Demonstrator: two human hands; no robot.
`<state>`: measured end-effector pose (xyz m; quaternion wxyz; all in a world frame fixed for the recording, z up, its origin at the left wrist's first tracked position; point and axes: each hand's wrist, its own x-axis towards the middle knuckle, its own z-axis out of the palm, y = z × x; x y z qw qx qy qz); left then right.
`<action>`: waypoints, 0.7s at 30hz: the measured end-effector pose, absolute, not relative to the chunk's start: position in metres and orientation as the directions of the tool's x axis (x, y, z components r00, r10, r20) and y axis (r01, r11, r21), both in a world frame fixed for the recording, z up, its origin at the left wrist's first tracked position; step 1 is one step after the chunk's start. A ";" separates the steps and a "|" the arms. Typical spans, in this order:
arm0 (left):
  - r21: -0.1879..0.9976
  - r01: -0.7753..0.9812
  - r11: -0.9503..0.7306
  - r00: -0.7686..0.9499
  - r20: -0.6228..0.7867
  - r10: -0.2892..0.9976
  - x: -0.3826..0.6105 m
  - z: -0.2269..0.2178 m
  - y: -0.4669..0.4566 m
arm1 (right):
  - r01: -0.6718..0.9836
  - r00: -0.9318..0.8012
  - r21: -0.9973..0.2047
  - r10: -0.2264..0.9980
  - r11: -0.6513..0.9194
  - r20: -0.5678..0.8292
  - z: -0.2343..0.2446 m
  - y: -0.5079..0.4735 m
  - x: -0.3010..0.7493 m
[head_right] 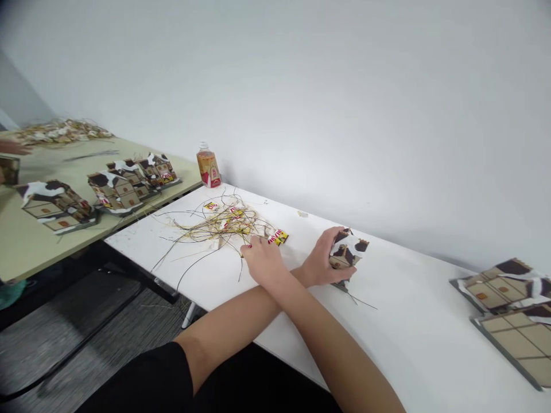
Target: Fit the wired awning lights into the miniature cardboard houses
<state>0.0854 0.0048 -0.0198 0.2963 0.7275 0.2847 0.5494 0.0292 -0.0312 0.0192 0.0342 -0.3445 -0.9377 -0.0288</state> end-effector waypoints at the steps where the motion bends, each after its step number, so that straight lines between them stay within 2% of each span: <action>1: 0.744 0.090 -0.662 0.232 0.631 0.740 0.086 -0.020 0.005 | 0.648 -0.758 0.028 0.641 0.761 0.117 0.020 -0.031 0.030; 4: 0.752 0.091 -0.653 0.232 0.622 0.748 0.086 -0.018 0.004 | 0.646 -0.740 -0.058 0.643 0.761 0.199 0.027 -0.031 0.034; 9: 0.740 0.099 -0.665 0.222 0.635 0.740 0.086 -0.015 0.002 | 0.560 -0.628 -0.448 0.710 0.696 0.318 0.041 -0.019 0.044; 12: 0.748 0.107 -0.655 0.213 0.626 0.750 0.087 -0.014 0.001 | 0.430 -0.475 -0.656 0.773 0.620 0.420 0.046 -0.008 0.048; 14: 0.752 0.114 -0.649 0.184 0.627 0.757 0.089 -0.014 0.000 | 0.320 -0.341 -0.749 0.809 0.580 0.479 0.052 -0.003 0.051; 17: 0.776 0.093 -0.624 0.143 0.610 0.780 0.092 -0.016 0.002 | 0.181 -0.174 -0.818 0.836 0.546 0.520 0.071 -0.001 0.061; 21: 0.855 0.052 -0.517 0.176 0.501 0.847 0.092 -0.020 0.006 | 0.087 0.014 -0.786 0.788 0.612 0.615 0.107 -0.005 0.096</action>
